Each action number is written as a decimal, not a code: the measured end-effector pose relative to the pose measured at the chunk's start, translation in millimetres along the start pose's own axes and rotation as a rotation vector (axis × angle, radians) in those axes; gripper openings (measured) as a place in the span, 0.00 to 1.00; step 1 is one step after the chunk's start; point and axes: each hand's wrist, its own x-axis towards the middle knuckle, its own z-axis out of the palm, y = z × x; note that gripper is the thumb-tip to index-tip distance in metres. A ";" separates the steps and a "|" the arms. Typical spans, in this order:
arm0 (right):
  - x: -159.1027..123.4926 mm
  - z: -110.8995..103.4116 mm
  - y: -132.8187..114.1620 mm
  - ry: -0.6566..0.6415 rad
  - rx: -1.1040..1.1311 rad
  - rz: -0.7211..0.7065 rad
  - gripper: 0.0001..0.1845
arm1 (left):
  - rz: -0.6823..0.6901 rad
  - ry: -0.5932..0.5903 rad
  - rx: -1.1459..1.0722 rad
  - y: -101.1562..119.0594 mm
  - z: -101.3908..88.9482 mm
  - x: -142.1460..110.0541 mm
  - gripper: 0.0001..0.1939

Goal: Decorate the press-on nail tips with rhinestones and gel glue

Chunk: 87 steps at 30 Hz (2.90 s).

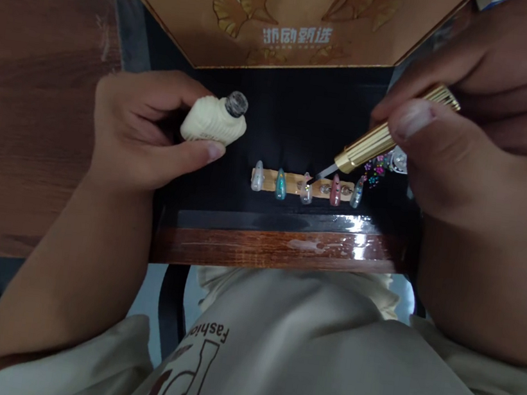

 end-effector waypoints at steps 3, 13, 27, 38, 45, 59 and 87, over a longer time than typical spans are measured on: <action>1.5 0.1 0.5 -0.057 -0.123 -0.109 0.10 | 0.010 -0.003 0.008 1.4 0.1 1.4 0.18; -3.5 0.9 -15.1 -0.114 -0.199 0.035 0.13 | 0.072 -0.030 0.012 0.2 0.5 6.0 0.20; 0.5 -1.4 -4.2 -0.143 -0.097 -0.095 0.10 | 0.023 -0.004 0.015 4.6 1.2 5.7 0.18; 4.0 -4.3 2.7 -0.070 -0.079 -0.135 0.09 | 0.035 -0.003 0.005 5.8 2.4 4.3 0.19; 0.3 -4.7 -8.1 -0.173 -0.168 -0.020 0.11 | 0.019 -0.004 -0.007 3.7 1.0 5.9 0.19; -0.8 -1.6 -2.3 -0.083 -0.121 -0.050 0.11 | 0.081 -0.053 0.059 4.2 -1.5 5.0 0.19; 2.5 -0.6 -0.4 -0.031 -0.031 0.058 0.15 | 0.035 -0.028 0.050 1.8 -1.2 1.5 0.23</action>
